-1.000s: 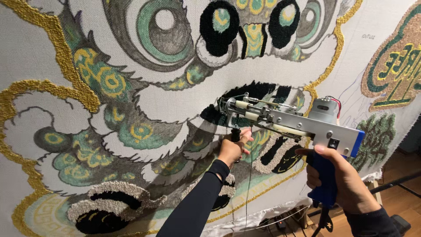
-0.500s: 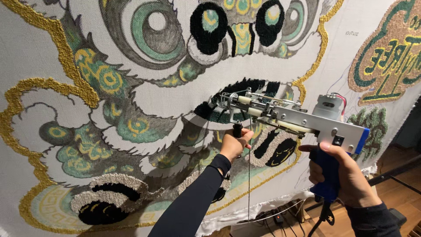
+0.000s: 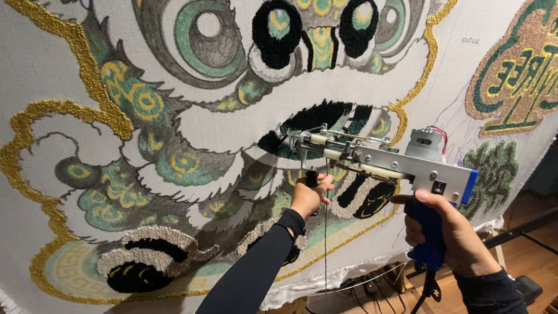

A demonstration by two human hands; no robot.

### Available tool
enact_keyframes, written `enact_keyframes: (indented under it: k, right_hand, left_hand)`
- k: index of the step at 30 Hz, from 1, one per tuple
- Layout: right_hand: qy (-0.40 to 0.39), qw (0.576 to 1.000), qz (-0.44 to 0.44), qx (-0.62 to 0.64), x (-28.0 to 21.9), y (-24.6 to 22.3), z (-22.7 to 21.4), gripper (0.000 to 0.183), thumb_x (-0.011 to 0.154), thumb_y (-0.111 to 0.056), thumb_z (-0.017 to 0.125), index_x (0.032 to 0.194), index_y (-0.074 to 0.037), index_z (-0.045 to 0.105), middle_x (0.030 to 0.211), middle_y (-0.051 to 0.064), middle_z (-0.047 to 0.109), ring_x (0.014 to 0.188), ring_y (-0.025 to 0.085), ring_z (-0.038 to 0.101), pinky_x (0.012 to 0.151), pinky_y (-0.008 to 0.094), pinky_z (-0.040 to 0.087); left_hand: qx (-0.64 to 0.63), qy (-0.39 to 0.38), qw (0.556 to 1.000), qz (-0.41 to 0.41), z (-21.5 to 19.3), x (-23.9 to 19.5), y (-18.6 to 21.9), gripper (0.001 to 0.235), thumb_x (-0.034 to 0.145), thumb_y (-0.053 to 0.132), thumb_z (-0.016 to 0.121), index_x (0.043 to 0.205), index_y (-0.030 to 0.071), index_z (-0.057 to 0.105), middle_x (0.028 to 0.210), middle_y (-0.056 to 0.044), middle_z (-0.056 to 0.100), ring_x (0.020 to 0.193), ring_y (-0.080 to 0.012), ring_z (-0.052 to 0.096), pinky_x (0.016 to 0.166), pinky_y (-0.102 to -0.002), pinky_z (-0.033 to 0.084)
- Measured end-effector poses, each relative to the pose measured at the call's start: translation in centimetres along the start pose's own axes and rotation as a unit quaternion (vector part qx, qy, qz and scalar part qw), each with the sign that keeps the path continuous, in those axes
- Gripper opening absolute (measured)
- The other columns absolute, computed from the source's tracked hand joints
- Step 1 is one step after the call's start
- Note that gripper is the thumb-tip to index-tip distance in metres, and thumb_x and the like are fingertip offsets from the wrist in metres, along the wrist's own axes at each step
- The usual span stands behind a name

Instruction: The person uses a handheld tufting gun to apply yarn to a large canvas stretched on a frame. They are filling in a dark section of a pre-drawn design featuring a stylized character face, moving the tool steadily across the surface to create a textured pile.

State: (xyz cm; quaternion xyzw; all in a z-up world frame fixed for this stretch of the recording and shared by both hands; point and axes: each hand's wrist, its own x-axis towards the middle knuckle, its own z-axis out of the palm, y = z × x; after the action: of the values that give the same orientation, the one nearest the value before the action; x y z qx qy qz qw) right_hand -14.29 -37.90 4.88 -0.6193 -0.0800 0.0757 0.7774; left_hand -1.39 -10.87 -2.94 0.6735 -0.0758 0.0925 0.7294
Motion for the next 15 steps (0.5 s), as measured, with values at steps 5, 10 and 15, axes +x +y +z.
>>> enact_keyframes:
  k: [5, 10, 15]
  right_hand:
    - [-0.007, 1.0, 0.012, 0.009, 0.4, -0.09, 0.91, 0.056, 0.092, -0.045, 0.054, 0.12, 0.002, 0.066, 0.055, 0.002, 0.043, 0.046, 0.014, 0.04, 0.045, 0.031, 0.033]
    - [0.007, 1.0, 0.012, 0.001, 0.49, 0.16, 1.16, 0.059, 0.092, -0.047, 0.053, 0.119, 0.003, 0.067, 0.055, 0.002, 0.042, 0.046, 0.014, 0.04, 0.045, 0.031, 0.034]
    - [0.006, 1.0, 0.02, 0.012, 0.56, 0.23, 1.25, 0.058, 0.092, -0.047, 0.052, 0.118, 0.003, 0.067, 0.056, 0.001, 0.042, 0.046, 0.014, 0.04, 0.046, 0.031, 0.034]
  left_hand:
    - [0.004, 0.0, 1.0, -0.009, -0.48, 0.41, -0.36, 0.043, 0.094, 0.032, 0.069, 0.125, 0.002, 0.069, 0.105, -0.009, 0.078, 0.053, -0.0117, 0.066, 0.042, -0.025, 0.042]
    - [0.015, 0.009, 1.0, -0.021, -0.68, -0.04, -0.05, 0.043, 0.094, 0.032, 0.069, 0.125, 0.003, 0.069, 0.104, -0.007, 0.078, 0.053, -0.0116, 0.066, 0.042, -0.025, 0.043]
    - [0.017, 0.008, 1.0, -0.018, -0.8, 0.25, -0.16, 0.042, 0.094, 0.031, 0.069, 0.126, 0.003, 0.069, 0.104, -0.007, 0.078, 0.053, -0.0114, 0.067, 0.042, -0.026, 0.043]
